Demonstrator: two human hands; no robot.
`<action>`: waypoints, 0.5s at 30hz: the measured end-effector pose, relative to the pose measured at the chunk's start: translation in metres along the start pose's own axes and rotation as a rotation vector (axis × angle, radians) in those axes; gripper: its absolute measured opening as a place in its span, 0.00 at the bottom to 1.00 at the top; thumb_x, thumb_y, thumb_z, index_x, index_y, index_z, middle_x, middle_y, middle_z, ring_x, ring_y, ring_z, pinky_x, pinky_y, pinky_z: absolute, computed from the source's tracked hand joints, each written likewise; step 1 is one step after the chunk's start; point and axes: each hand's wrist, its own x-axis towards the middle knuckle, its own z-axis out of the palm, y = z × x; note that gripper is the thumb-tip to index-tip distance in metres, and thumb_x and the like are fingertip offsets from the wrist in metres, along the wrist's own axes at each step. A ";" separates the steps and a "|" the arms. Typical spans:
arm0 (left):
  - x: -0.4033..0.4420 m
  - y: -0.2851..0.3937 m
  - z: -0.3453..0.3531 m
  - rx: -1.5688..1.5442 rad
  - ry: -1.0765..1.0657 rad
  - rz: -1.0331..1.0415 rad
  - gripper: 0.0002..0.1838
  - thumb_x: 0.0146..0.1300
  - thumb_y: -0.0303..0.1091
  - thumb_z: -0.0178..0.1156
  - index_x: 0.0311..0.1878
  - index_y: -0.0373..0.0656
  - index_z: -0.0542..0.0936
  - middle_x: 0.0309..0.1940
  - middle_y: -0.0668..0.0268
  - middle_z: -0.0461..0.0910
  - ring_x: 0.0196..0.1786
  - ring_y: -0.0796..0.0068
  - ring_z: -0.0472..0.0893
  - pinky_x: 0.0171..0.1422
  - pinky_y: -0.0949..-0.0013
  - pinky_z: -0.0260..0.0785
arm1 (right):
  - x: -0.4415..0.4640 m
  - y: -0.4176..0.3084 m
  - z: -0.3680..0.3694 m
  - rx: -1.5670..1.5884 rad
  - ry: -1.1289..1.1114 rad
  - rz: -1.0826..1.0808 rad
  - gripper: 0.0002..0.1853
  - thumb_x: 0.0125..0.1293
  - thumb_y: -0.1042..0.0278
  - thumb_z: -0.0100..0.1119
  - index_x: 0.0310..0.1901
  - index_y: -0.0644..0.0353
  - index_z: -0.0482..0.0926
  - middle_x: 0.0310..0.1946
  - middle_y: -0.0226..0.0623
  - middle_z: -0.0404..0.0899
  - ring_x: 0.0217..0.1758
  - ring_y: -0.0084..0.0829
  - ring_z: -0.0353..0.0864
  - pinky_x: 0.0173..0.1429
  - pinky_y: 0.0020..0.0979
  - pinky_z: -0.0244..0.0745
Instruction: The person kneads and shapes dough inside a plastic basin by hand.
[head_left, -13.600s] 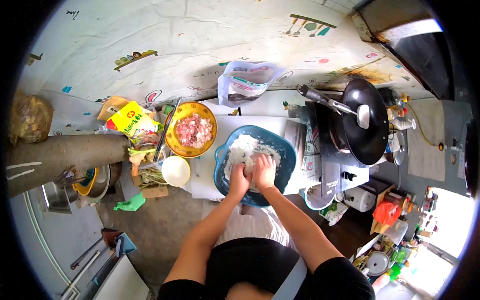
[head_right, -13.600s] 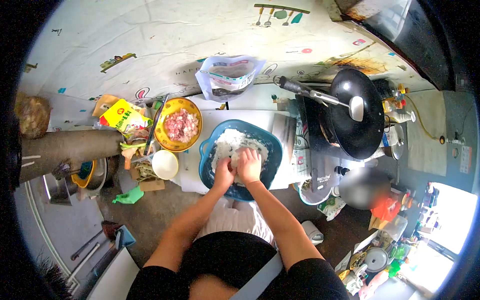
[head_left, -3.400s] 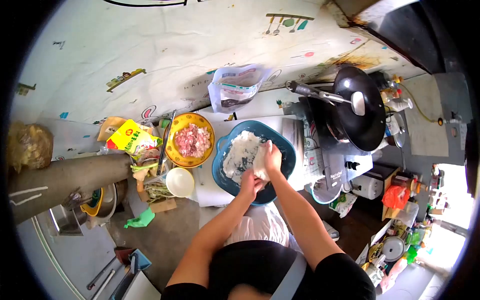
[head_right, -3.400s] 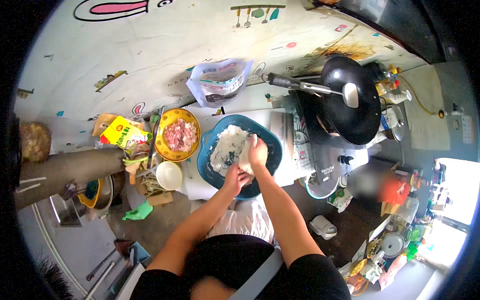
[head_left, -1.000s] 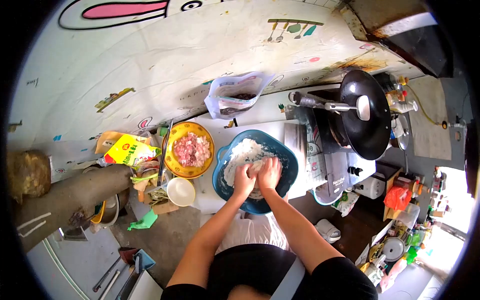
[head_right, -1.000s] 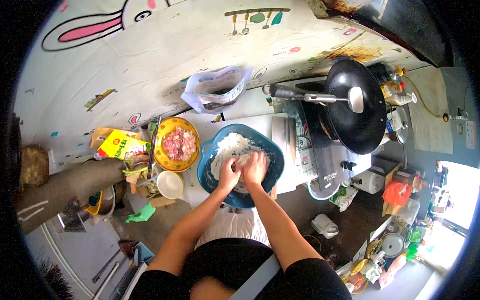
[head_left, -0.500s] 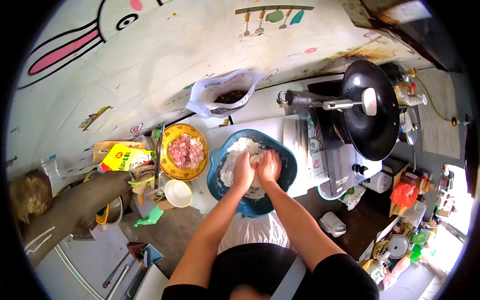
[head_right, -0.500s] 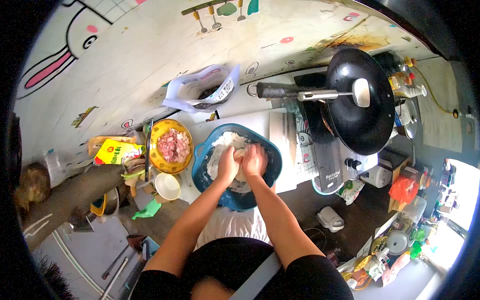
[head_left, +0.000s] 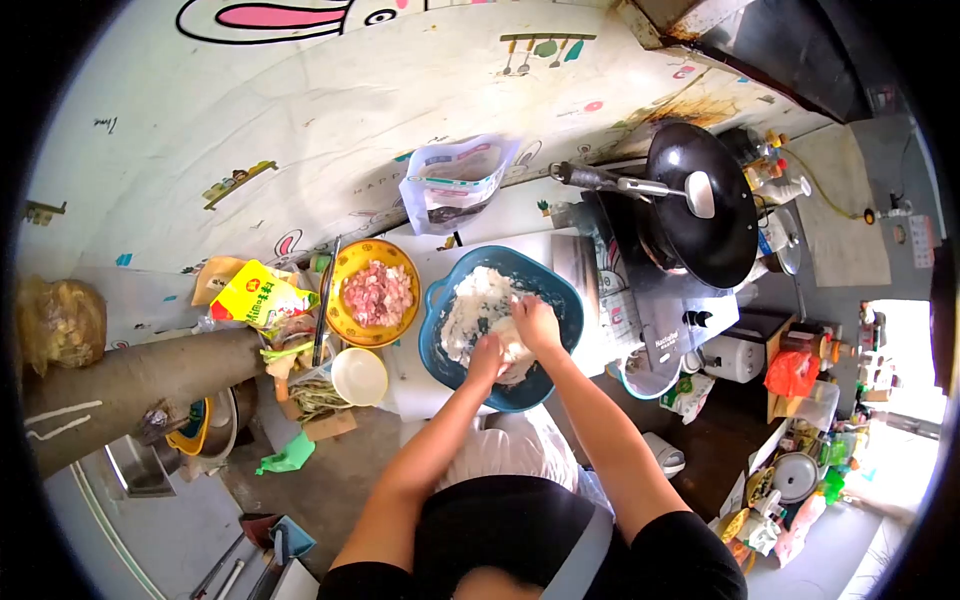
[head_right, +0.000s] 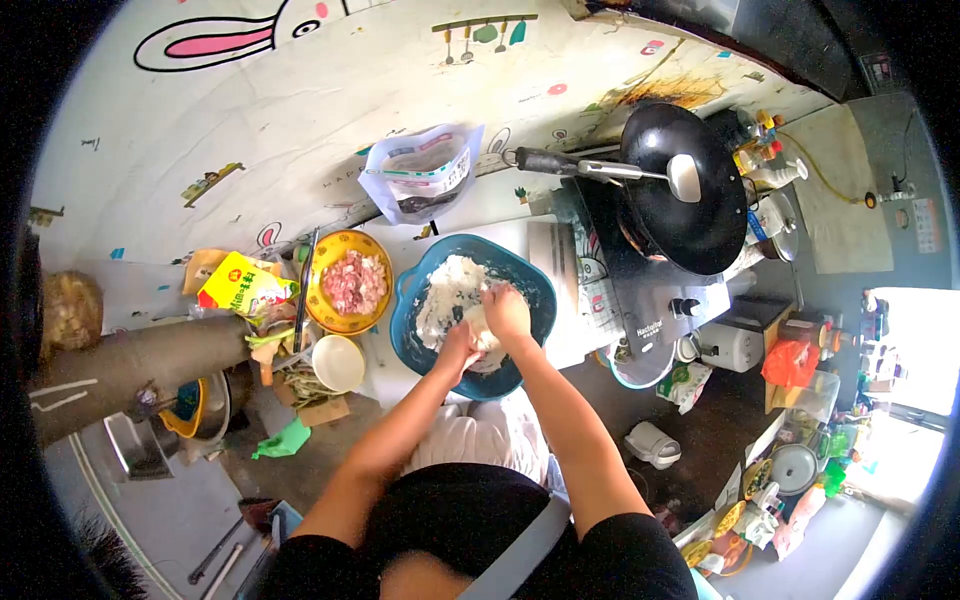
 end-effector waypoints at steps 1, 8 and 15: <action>-0.001 0.001 -0.001 -0.009 0.003 0.010 0.21 0.67 0.51 0.42 0.50 0.45 0.71 0.41 0.65 0.73 0.44 0.74 0.73 0.43 0.68 0.71 | -0.007 -0.002 -0.002 -0.013 -0.005 -0.041 0.19 0.64 0.54 0.50 0.33 0.65 0.77 0.29 0.55 0.78 0.36 0.56 0.77 0.43 0.49 0.71; 0.021 -0.030 -0.015 0.346 0.261 0.397 0.12 0.64 0.37 0.55 0.41 0.36 0.77 0.27 0.63 0.79 0.27 0.70 0.78 0.36 0.69 0.70 | -0.051 -0.001 0.031 -0.115 0.324 -0.178 0.11 0.58 0.59 0.57 0.30 0.59 0.72 0.27 0.45 0.73 0.34 0.48 0.73 0.41 0.43 0.68; 0.009 -0.005 -0.007 0.544 0.429 0.485 0.10 0.61 0.33 0.57 0.32 0.35 0.74 0.26 0.51 0.78 0.30 0.53 0.78 0.37 0.59 0.70 | -0.031 -0.001 0.038 -0.243 0.242 -0.240 0.08 0.52 0.62 0.56 0.31 0.55 0.75 0.34 0.38 0.73 0.40 0.43 0.70 0.44 0.43 0.65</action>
